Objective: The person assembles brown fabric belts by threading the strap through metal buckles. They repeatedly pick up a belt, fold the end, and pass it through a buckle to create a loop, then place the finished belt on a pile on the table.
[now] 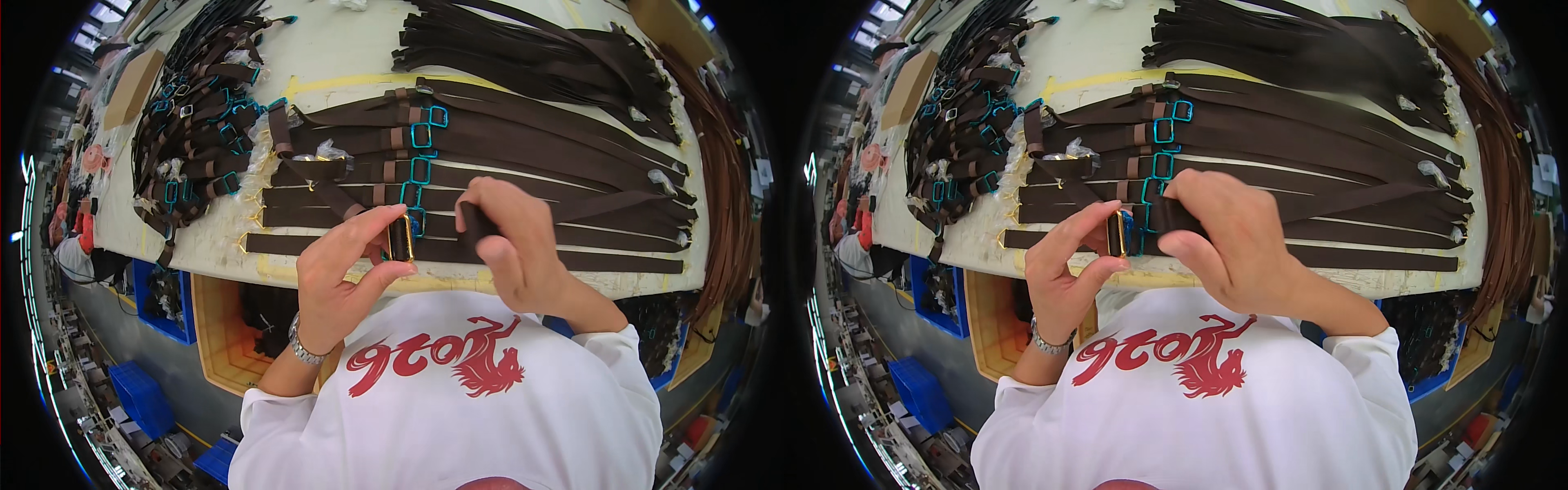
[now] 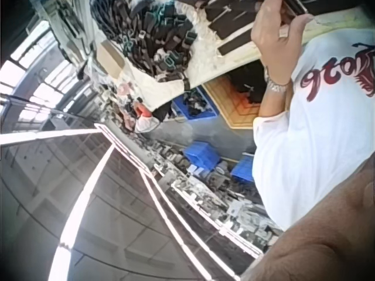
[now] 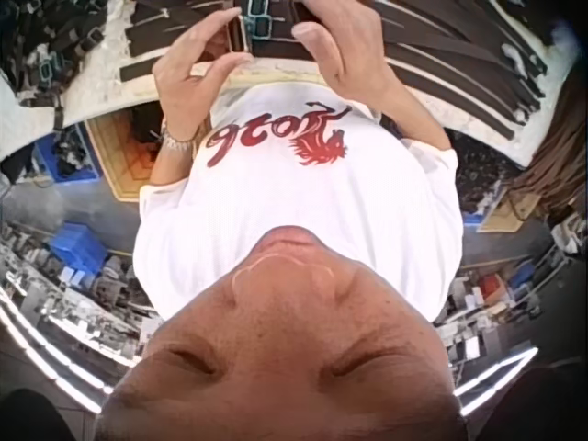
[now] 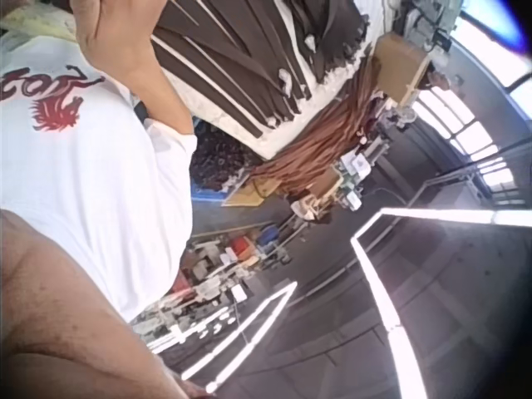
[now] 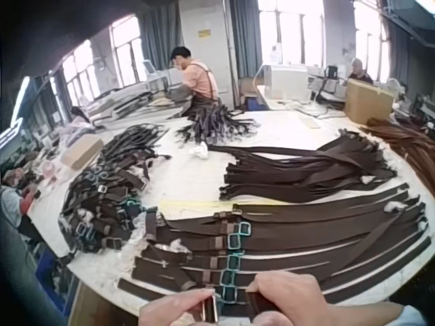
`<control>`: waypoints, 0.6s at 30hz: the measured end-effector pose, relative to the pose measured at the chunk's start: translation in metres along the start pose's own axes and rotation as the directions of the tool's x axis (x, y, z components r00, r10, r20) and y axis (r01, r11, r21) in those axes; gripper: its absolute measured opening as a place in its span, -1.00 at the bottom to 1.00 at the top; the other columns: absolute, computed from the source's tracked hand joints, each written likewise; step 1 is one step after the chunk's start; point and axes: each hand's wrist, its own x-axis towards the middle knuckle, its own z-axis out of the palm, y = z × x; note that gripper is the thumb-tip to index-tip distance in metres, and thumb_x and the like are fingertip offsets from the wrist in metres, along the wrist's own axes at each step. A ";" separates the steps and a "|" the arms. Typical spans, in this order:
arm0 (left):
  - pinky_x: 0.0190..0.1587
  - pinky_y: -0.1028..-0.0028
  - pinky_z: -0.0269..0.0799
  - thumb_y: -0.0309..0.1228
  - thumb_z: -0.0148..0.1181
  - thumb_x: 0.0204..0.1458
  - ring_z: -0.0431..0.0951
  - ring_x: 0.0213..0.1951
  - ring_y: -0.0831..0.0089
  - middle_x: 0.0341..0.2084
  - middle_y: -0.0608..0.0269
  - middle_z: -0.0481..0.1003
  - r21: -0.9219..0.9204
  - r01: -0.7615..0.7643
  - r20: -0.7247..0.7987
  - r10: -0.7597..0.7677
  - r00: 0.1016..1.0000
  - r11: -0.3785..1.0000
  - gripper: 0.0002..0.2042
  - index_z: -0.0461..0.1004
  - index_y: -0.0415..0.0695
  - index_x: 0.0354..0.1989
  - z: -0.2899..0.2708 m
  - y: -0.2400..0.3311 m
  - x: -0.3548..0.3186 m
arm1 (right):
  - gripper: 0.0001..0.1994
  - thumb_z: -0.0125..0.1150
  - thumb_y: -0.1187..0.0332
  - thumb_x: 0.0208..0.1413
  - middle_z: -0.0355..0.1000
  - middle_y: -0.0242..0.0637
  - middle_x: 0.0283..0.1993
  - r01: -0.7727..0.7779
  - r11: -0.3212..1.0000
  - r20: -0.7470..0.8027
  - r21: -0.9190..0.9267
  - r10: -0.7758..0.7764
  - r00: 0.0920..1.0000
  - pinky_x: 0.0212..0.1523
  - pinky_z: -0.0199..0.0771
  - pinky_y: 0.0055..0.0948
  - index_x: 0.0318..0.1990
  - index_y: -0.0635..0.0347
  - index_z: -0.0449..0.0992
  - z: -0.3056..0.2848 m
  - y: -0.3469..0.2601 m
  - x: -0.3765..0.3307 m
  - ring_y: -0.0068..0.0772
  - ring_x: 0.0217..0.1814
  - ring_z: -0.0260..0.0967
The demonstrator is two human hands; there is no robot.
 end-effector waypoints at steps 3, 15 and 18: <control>-0.22 0.47 0.62 -0.46 0.64 -0.04 0.69 -0.27 0.39 -0.01 0.09 0.72 0.017 0.024 -0.025 -0.023 0.999 1.000 -0.42 0.63 -0.26 0.21 -0.004 0.004 -0.002 | -0.77 0.20 0.30 0.51 0.41 -0.26 -0.42 -0.347 0.930 0.273 0.120 0.305 0.913 -0.40 0.30 -0.33 -0.20 0.25 0.42 0.022 0.003 -0.007 -0.37 -0.43 0.38; -0.29 0.43 0.60 -0.44 0.64 -0.04 0.66 -0.35 0.34 0.03 0.06 0.71 0.029 0.005 0.022 -0.006 1.000 1.000 -0.42 0.63 -0.21 0.22 -0.007 -0.002 -0.009 | -0.77 0.18 0.22 0.55 0.42 -0.53 -0.50 -0.796 0.195 0.613 0.573 0.542 0.575 -0.52 0.12 -0.66 -0.08 0.21 0.58 0.023 -0.018 -0.006 -0.80 -0.56 0.17; -0.28 0.42 0.61 -0.42 0.64 -0.04 0.67 -0.35 0.32 0.03 0.03 0.71 0.027 0.020 0.048 -0.021 0.999 0.999 -0.41 0.62 -0.20 0.23 -0.006 0.000 -0.008 | -0.77 0.19 0.24 0.54 0.40 -0.54 -0.51 -0.769 0.181 0.563 0.613 0.582 0.586 -0.52 0.10 -0.66 -0.05 0.23 0.59 0.028 -0.021 -0.011 -0.79 -0.56 0.15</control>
